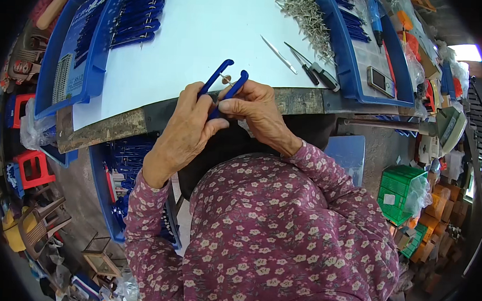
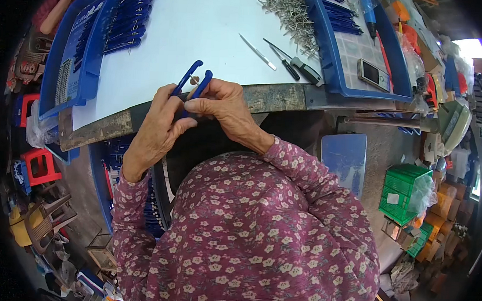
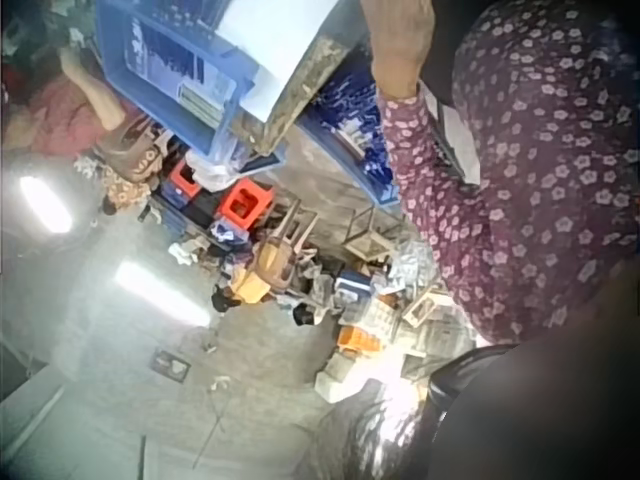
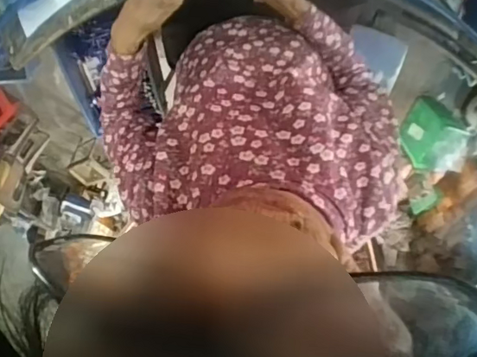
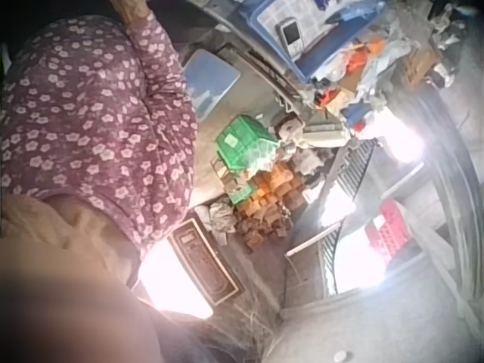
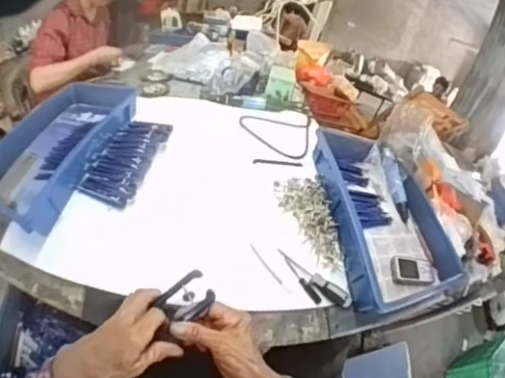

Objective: Manually assembling small metal clips and components onto blue plastic pen bodies at a workstation.

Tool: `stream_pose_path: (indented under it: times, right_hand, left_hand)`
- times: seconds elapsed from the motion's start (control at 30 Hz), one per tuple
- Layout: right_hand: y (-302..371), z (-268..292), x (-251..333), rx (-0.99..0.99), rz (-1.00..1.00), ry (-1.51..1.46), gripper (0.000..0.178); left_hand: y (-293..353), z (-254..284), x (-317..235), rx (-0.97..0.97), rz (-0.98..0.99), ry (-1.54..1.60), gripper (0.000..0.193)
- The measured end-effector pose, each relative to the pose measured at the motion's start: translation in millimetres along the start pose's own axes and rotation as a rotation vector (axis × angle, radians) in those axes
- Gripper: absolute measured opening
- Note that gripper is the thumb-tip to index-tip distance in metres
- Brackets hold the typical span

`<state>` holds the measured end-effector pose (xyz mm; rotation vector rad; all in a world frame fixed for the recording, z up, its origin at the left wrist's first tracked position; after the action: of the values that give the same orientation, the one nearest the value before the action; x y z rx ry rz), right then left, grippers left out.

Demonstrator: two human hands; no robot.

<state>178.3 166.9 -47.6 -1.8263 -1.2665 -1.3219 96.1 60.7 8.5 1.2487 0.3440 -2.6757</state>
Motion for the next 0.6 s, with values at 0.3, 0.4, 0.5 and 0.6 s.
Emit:
stream_pose_path:
  times: [0.3,0.4,0.5,0.6]
  right_hand:
    - [3,18,18,0.015,-0.049,0.73,0.021]
    - [3,21,27,-0.017,0.196,1.057,0.038]
    - [-2,10,34,0.04,0.508,1.251,0.057]
    - [-9,0,29,0.185,0.582,1.478,0.06]
  left_hand:
    - [5,4,12,0.088,-0.148,-0.409,0.015]
    - [7,7,14,0.129,-0.155,-0.459,0.011]
    - [8,6,17,0.2,-0.172,-0.546,0.01]
    - [8,5,20,0.21,-0.156,-0.642,0.011]
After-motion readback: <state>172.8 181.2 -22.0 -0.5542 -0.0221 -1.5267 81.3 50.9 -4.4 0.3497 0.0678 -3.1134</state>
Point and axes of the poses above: each hand's wrist, its own y-axis away from the middle knuckle, its own z-axis out of the back of the hand, x = y × z, the point moved 4 cm from there along -y, towards the middle knuckle, and after that the axes turned 9 degrees about y, right-handed, at the moved point
